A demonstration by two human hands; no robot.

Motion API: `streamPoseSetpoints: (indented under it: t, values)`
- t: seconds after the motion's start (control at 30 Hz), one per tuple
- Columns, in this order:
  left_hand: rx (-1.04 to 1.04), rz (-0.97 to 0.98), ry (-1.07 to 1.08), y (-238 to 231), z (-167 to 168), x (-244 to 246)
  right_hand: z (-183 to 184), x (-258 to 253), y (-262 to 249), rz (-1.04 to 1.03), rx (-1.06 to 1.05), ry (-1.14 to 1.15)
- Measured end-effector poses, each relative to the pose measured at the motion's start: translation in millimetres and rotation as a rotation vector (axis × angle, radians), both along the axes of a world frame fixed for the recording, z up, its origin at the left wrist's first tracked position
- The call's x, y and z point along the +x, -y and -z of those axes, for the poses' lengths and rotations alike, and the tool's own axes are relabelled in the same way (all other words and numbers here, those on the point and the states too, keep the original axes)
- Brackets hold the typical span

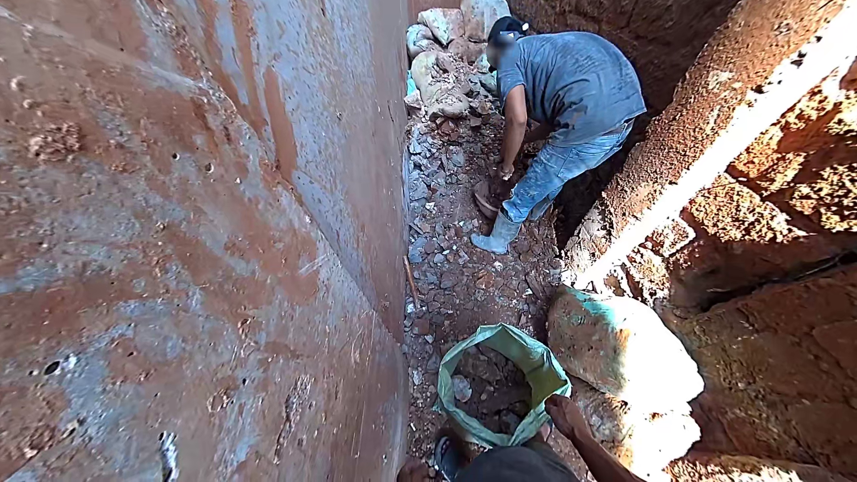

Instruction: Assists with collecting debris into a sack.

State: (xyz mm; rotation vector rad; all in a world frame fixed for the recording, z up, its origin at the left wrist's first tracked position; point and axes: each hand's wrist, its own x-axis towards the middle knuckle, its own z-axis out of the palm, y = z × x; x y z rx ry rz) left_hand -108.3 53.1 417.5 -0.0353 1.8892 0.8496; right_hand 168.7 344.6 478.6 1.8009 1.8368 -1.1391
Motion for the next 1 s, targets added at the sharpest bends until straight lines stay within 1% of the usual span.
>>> streamPoseSetpoints:
  t: [0.37,0.6,0.9,1.0]
  values:
    - [-0.003,-0.011,-0.003,-0.6,0.8,4.4,-16.5,-7.3,-4.7,0.009,-0.031,-0.029]
    - [0.02,-0.022,-0.008,1.3,5.7,6.8,-8.2,-6.3,-11.7,-0.01,-0.018,-0.044]
    - [0.013,-0.001,-0.018,5.2,15.4,7.4,-9.9,-4.7,-11.5,-0.007,-0.023,-0.077]
    - [0.009,0.015,-0.025,4.6,15.7,5.9,-17.3,-5.8,-10.0,-0.032,-0.047,-0.057]
